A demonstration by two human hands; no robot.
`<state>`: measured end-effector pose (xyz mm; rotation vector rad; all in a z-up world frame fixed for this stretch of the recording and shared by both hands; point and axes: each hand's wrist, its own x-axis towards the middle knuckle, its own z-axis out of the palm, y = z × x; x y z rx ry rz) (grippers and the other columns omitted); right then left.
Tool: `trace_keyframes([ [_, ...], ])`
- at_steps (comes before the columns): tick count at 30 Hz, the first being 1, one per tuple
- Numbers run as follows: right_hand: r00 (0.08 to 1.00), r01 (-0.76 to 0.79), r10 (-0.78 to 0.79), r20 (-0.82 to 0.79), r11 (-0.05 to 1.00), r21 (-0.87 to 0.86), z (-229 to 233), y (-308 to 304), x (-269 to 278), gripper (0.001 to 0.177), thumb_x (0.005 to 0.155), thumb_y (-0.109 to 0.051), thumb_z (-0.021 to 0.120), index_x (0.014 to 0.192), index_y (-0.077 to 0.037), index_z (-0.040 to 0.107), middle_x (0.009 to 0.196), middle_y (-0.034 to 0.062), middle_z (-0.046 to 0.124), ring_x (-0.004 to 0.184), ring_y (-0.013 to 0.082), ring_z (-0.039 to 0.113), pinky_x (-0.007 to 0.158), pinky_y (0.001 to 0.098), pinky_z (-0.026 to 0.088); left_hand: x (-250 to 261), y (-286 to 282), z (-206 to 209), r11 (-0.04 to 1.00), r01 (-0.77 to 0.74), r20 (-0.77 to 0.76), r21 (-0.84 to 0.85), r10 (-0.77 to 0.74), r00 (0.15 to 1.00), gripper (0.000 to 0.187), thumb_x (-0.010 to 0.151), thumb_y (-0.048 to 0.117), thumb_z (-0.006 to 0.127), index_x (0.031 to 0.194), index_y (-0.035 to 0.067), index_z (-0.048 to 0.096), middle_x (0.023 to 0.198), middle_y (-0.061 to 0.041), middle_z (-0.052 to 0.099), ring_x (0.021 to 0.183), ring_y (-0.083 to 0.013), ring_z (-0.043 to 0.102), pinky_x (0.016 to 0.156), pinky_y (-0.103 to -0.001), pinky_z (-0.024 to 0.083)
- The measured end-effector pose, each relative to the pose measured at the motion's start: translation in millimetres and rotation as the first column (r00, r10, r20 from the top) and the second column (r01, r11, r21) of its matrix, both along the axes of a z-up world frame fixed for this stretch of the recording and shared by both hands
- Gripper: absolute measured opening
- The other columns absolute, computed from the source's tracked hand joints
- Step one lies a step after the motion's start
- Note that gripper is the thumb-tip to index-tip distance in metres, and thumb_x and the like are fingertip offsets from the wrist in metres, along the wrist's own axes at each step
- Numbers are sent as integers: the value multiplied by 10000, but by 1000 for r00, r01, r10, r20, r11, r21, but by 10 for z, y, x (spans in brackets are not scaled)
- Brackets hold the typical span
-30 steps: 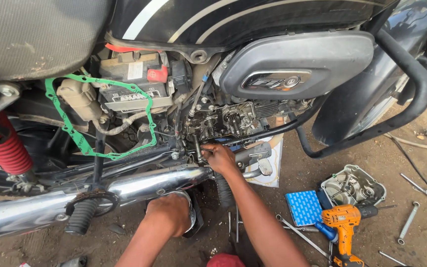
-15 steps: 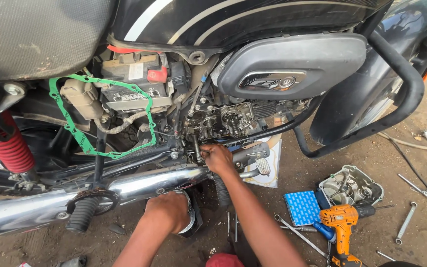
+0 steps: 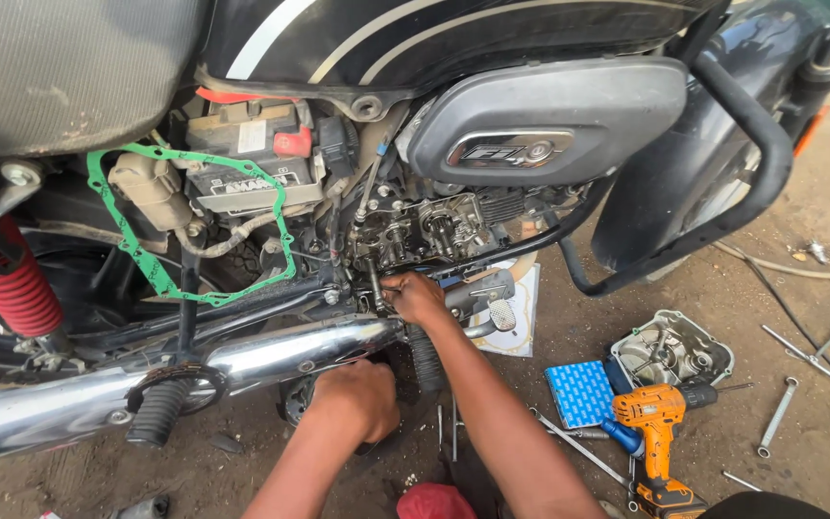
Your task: Repairing and reassembling internal engine components of a motorcycle.
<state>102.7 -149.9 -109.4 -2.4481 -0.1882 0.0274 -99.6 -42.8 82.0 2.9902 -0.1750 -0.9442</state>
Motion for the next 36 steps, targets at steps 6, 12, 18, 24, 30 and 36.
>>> trace_keyframes([
  [6, 998, 10, -22, 62, 984, 180, -2, -92, -119, 253, 897, -319, 741, 1142, -272, 786, 1049, 107, 771, 964, 288, 744, 860, 376, 570, -105, 173, -119, 1000, 16, -9, -25, -16, 1000, 370, 920, 203, 596, 1225, 20, 695, 1311, -231, 661, 1250, -341, 643, 1045, -428, 525],
  [12, 942, 179, -171, 288, 984, -4, 183, -147, -361, 183, 892, -272, 727, 1048, -222, 808, 994, 144, 774, 908, 344, 720, 793, 474, 563, -126, 599, -265, 996, -80, -127, 36, 84, 988, 346, 911, 222, 626, 1219, 92, 713, 1332, -132, 666, 1258, -308, 648, 1061, -415, 536],
  [18, 916, -81, 114, 384, 992, -99, -93, -117, -312, 194, 885, -186, 661, 999, -213, 816, 1085, 65, 791, 958, 344, 722, 816, 461, 567, 153, 621, -548, 999, 20, -112, -36, -24, 993, 345, 905, 206, 614, 1226, 105, 691, 1315, -166, 664, 1258, -328, 633, 1080, -429, 507],
  [24, 931, 218, -219, 291, 975, 39, 262, 83, -482, 240, 926, -213, 668, 1130, -183, 790, 1014, 107, 766, 956, 332, 713, 831, 443, 556, 459, 485, -657, 981, 145, -96, -128, -158, 983, 369, 903, 219, 626, 1231, 56, 673, 1277, -223, 667, 1231, -385, 634, 1054, -473, 508],
  [30, 895, -9, 29, 446, 999, -47, 53, 182, -372, 194, 838, -81, 707, 999, -151, 789, 1049, 58, 802, 938, 276, 718, 799, 408, 584, 649, 448, -936, 926, 330, -113, -182, -353, 929, 333, 880, 212, 647, 1136, 12, 718, 1223, -243, 685, 1160, -406, 670, 995, -513, 536],
  [36, 879, 205, -140, 456, 974, -96, 188, 331, -377, 271, 819, -47, 723, 1069, -117, 801, 918, 90, 774, 812, 296, 654, 718, 428, 555, 584, 560, -993, 853, 389, -47, -348, -430, 901, 305, 853, 190, 643, 1054, -11, 753, 1157, -253, 714, 1101, -406, 699, 943, -484, 559],
])
